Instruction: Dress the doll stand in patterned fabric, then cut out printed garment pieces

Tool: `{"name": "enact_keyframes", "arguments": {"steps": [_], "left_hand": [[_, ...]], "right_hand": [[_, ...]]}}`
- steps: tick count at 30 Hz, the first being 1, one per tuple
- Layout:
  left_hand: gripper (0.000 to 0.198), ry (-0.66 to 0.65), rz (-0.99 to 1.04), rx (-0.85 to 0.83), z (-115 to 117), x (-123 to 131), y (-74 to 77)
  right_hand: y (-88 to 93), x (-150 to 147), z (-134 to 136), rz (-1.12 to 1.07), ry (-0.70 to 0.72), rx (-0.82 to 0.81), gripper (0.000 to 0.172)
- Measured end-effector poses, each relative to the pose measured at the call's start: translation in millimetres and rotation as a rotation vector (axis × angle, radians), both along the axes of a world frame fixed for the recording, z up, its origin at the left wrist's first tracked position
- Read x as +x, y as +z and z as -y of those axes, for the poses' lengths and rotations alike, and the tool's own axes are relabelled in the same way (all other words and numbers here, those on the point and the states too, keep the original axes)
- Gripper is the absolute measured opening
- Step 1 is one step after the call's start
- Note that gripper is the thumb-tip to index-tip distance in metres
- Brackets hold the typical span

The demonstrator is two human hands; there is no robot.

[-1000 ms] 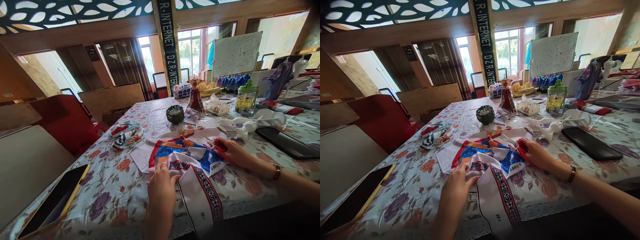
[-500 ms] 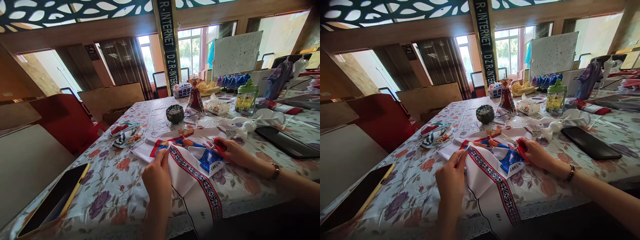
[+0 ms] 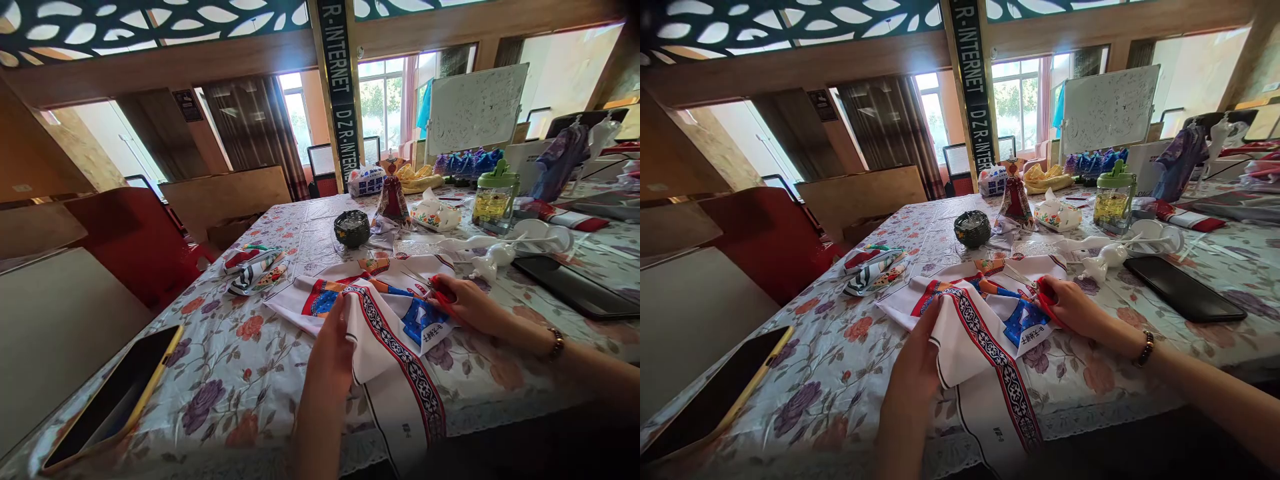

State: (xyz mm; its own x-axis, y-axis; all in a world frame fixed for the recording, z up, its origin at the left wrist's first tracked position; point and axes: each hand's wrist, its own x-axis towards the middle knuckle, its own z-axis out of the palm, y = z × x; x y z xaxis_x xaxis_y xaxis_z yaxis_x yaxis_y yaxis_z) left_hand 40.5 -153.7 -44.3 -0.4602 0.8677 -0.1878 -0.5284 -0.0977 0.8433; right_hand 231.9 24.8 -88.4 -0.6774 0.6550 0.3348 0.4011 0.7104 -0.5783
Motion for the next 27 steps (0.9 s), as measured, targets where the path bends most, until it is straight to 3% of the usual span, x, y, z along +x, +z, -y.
{"name": "enact_keyframes", "arguments": {"steps": [6, 12, 15, 20, 27], "left_hand": [[0.041, -0.112, 0.093, 0.001, 1, 2, 5.7], [0.033, -0.06, 0.143, 0.049, -2, 6, -5.1], [0.03, -0.075, 0.142, 0.059, -3, 8, -4.5], [0.036, -0.117, 0.155, 0.062, -3, 7, 4.7], [0.064, -0.1, 0.088, 0.049, 4, 10, 0.1]], "right_hand": [[18.3, 2, 1, -0.162, -0.052, -0.126, 0.034], [40.3, -18, 26, -0.244, 0.216, -0.501, 0.035], [46.8, -37, 41, -0.261, 0.315, -0.614, 0.032], [55.9, -62, 52, -0.351, 0.375, -0.711, 0.032], [61.7, -76, 45, -0.474, 0.271, -0.687, 0.034]]}}
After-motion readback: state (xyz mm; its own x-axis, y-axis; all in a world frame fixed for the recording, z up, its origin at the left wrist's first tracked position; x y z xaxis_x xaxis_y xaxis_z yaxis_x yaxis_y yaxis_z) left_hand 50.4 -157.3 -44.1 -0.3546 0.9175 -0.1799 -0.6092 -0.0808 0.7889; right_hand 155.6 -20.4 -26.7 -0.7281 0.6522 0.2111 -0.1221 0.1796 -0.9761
